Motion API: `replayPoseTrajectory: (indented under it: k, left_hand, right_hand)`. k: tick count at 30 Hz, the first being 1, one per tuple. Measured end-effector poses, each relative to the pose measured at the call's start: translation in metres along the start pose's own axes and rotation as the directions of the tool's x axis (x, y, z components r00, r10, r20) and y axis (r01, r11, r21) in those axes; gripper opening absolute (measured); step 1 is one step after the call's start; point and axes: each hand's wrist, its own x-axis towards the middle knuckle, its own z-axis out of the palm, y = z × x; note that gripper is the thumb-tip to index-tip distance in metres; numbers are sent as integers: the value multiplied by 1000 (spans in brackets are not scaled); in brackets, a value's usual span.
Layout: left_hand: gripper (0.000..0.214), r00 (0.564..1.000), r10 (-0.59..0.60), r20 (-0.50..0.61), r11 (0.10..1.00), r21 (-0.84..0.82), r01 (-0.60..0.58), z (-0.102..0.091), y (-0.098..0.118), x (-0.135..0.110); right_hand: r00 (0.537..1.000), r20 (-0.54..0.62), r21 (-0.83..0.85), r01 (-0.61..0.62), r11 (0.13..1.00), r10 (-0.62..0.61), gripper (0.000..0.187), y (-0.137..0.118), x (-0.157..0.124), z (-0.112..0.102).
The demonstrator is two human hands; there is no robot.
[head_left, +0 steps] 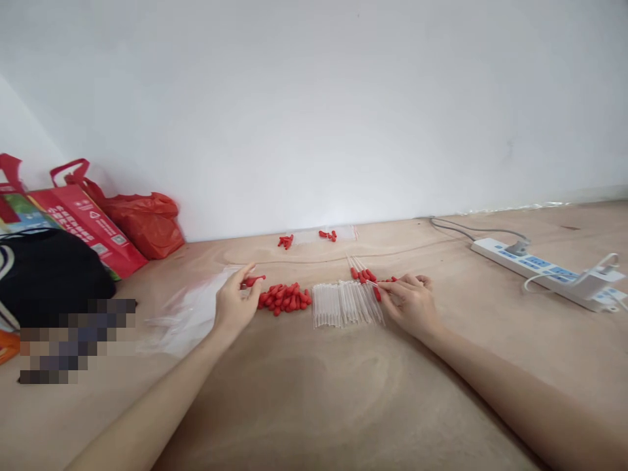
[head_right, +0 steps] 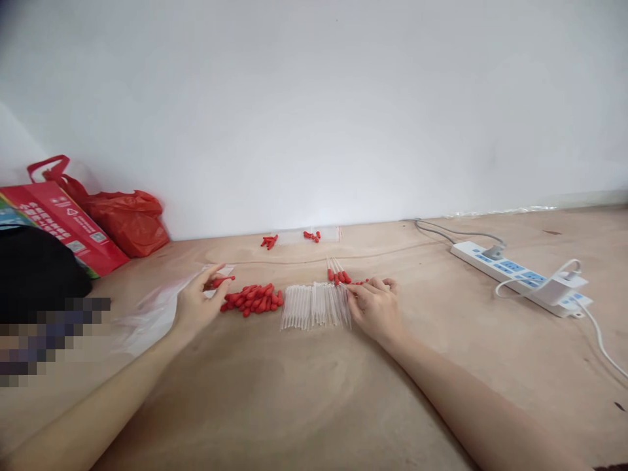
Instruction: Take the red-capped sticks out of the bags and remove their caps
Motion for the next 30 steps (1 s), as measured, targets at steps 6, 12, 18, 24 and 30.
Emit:
replayPoseTrajectory:
  k: [6, 12, 18, 24, 30]
  left_hand:
    - [34, 926, -333, 176, 932, 212, 294, 17, -21, 31]
    - [27, 871, -351, 344, 932, 218, 289, 20, -30, 31]
    - [35, 849, -338, 406, 941, 170, 293, 16, -33, 36]
    - [42, 851, -309, 424, 948, 61, 314, 23, -47, 37]
    - [39, 902, -242, 359, 970, 62, 235, 19, -39, 38]
  right_hand:
    - [993, 7, -63, 118, 991, -118, 19, -11, 1, 8]
    - [989, 86, -62, 125, 990, -119, 17, -17, 1, 8]
    - [983, 140, -26, 122, 992, -117, 24, -20, 2, 4]
    - [994, 63, -1, 93, 996, -93, 24, -17, 2, 3]
    - [999, -31, -2, 29, 1000, -29, 29, -9, 3, 3]
